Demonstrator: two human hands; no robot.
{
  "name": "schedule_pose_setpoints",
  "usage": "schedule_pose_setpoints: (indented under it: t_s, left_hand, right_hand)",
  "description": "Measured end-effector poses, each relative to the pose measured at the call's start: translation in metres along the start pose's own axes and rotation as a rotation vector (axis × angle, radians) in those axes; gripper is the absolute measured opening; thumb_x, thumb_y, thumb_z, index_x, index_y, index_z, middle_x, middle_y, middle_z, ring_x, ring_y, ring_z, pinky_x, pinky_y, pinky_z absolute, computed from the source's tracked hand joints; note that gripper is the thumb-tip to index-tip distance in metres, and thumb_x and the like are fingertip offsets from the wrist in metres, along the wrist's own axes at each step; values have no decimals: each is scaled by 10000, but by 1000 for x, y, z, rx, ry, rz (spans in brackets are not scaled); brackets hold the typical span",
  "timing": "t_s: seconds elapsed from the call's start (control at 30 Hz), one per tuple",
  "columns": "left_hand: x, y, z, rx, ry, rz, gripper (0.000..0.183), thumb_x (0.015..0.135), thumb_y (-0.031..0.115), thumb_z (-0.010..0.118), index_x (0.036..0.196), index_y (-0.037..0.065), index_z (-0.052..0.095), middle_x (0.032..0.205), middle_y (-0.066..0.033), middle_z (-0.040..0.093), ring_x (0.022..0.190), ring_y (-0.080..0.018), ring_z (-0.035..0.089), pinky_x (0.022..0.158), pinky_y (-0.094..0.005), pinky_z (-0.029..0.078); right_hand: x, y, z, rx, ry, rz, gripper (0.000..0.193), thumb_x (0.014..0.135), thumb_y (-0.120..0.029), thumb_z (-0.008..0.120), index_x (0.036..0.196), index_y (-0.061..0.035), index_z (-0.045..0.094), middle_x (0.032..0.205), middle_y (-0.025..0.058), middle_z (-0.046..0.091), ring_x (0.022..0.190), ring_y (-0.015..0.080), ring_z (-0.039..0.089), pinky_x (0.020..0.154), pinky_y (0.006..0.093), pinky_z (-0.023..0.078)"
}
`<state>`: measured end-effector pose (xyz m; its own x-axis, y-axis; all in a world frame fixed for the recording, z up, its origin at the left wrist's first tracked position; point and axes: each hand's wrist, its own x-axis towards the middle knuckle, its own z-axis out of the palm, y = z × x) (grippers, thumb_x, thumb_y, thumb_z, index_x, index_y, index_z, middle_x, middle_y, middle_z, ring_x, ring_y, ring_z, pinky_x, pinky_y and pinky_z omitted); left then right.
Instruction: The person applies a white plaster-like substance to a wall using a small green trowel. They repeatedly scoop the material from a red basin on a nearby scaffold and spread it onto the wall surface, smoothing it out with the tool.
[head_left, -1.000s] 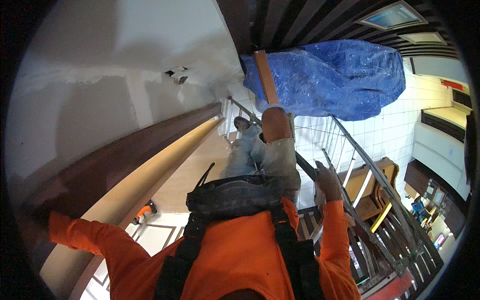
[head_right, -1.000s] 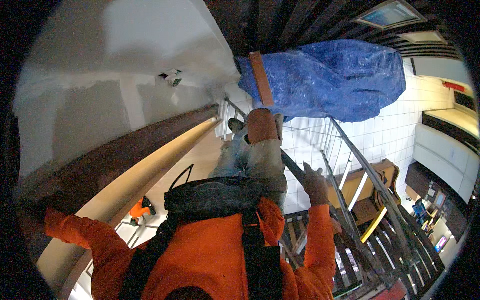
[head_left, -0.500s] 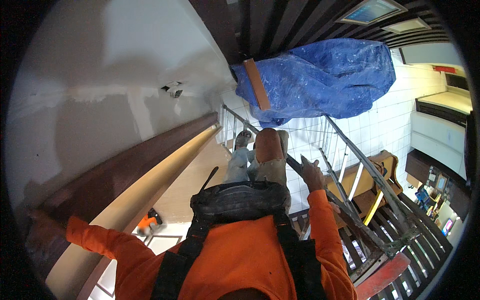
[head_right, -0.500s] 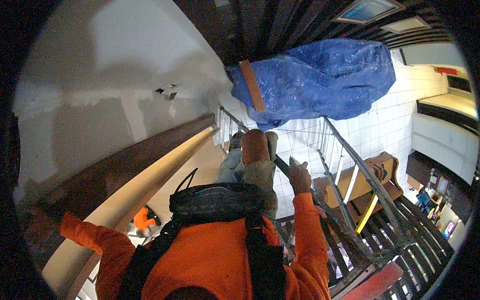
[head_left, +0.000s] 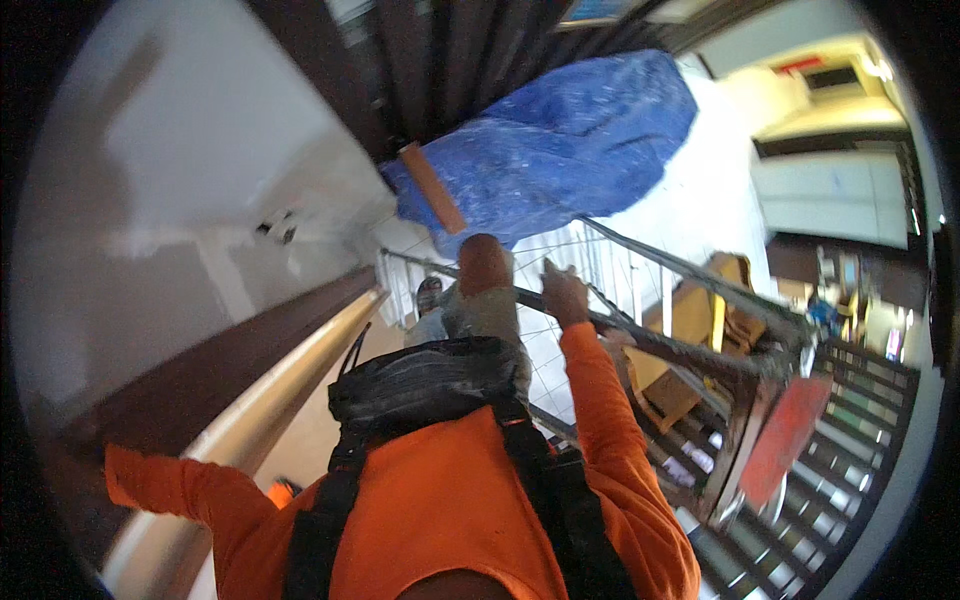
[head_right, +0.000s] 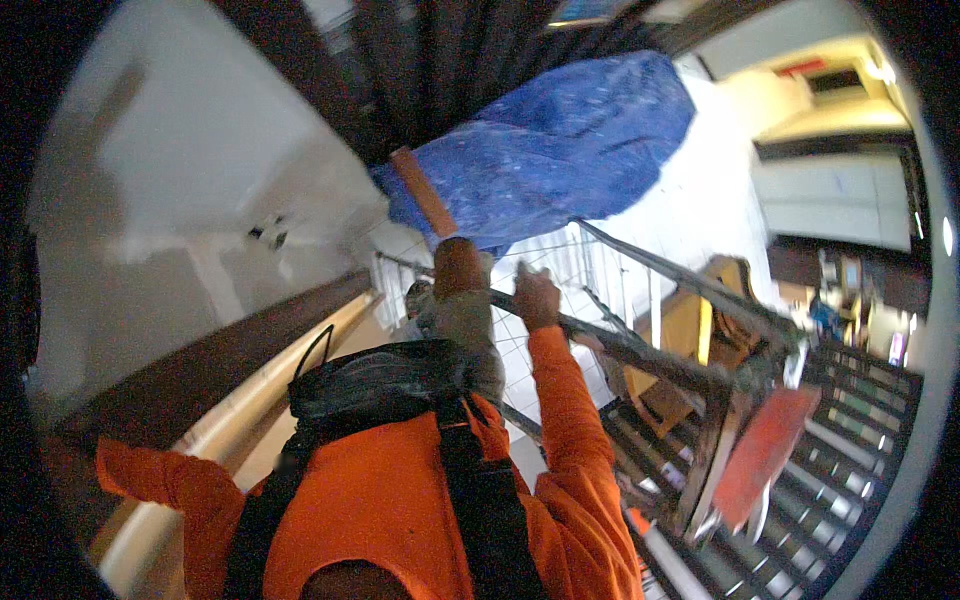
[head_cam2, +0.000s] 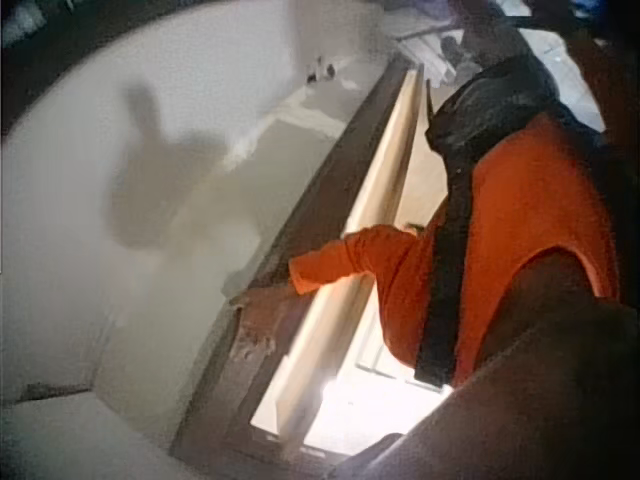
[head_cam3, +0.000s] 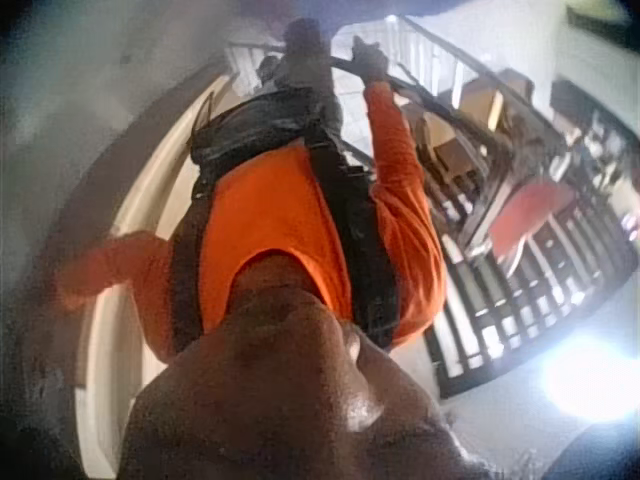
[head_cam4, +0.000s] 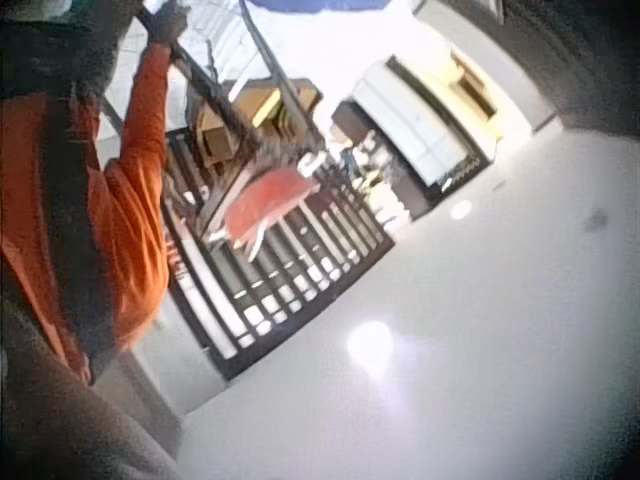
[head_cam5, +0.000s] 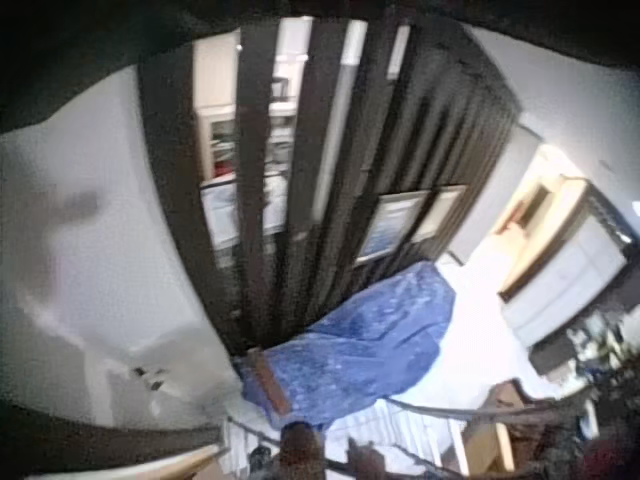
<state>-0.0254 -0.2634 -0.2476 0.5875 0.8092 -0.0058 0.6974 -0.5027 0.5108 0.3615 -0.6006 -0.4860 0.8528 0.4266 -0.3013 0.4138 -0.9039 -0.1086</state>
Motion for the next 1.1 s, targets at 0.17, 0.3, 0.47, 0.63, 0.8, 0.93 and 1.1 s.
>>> schedule_pose_setpoints:
  t_s: [0.17, 0.3, 0.47, 0.63, 0.8, 0.93, 1.1]
  left_hand:
    - [16, 7, 33, -131, -200, 152, 684, 891, 465, 593, 1379, 10, 445, 1332, -126, 518, 1170, -251, 503, 931, -394, 395]
    - [38, 22, 57, -200, -342, 297, 665, 896, 452, 594, 1371, 7, 456, 1322, -119, 529, 1162, -238, 510, 925, -377, 402]
    - [49, 39, 73, -252, -457, 386, 642, 903, 436, 594, 1362, 4, 470, 1310, -111, 542, 1151, -221, 519, 918, -355, 410]
    - [65, 47, 76, -272, -546, 433, 619, 909, 420, 594, 1352, 1, 484, 1297, -103, 554, 1140, -205, 527, 911, -334, 419]
    - [57, 47, 61, -313, -584, 392, 597, 916, 404, 595, 1342, -2, 498, 1285, -95, 567, 1129, -189, 536, 904, -312, 428]
    - [71, 66, 49, -395, -620, 398, 579, 921, 392, 595, 1334, -5, 509, 1275, -89, 578, 1120, -176, 543, 898, -295, 435]
    - [115, 130, 26, -691, -617, 462, 556, 928, 376, 595, 1324, -8, 523, 1263, -80, 591, 1109, -160, 552, 891, -273, 443]
  right_hand:
    - [3, -11, -1, 46, 68, 102, 284, 904, -268, 572, 1154, -138, 609, 848, 208, 645, 721, 378, 686, 600, 491, 561]
    - [15, -13, 3, 101, 340, 184, 337, 893, -249, 581, 1210, -146, 626, 872, 173, 648, 690, 347, 678, 578, 482, 551]
    - [-15, -52, -97, 674, 628, 251, 369, 934, -248, 548, 1270, -111, 612, 1042, 222, 657, 847, 374, 671, 734, 468, 548]
    - [-57, -35, -116, 1493, 771, -11, 335, 960, -201, 558, 1264, -68, 603, 1170, 223, 652, 1067, 330, 644, 913, 395, 503]
    - [-109, -69, -176, 2092, 708, -78, 312, 922, -64, 598, 1216, 28, 545, 1103, 94, 632, 1008, 199, 638, 848, 319, 532]
    - [-139, -87, -208, 2291, 633, -24, 326, 872, -22, 645, 1187, -1, 562, 1040, 72, 634, 922, 143, 639, 800, 267, 549]
    - [-158, -100, -233, 2173, 657, -52, 294, 852, -16, 686, 1118, -30, 563, 1043, 72, 650, 938, 157, 644, 834, 299, 534]
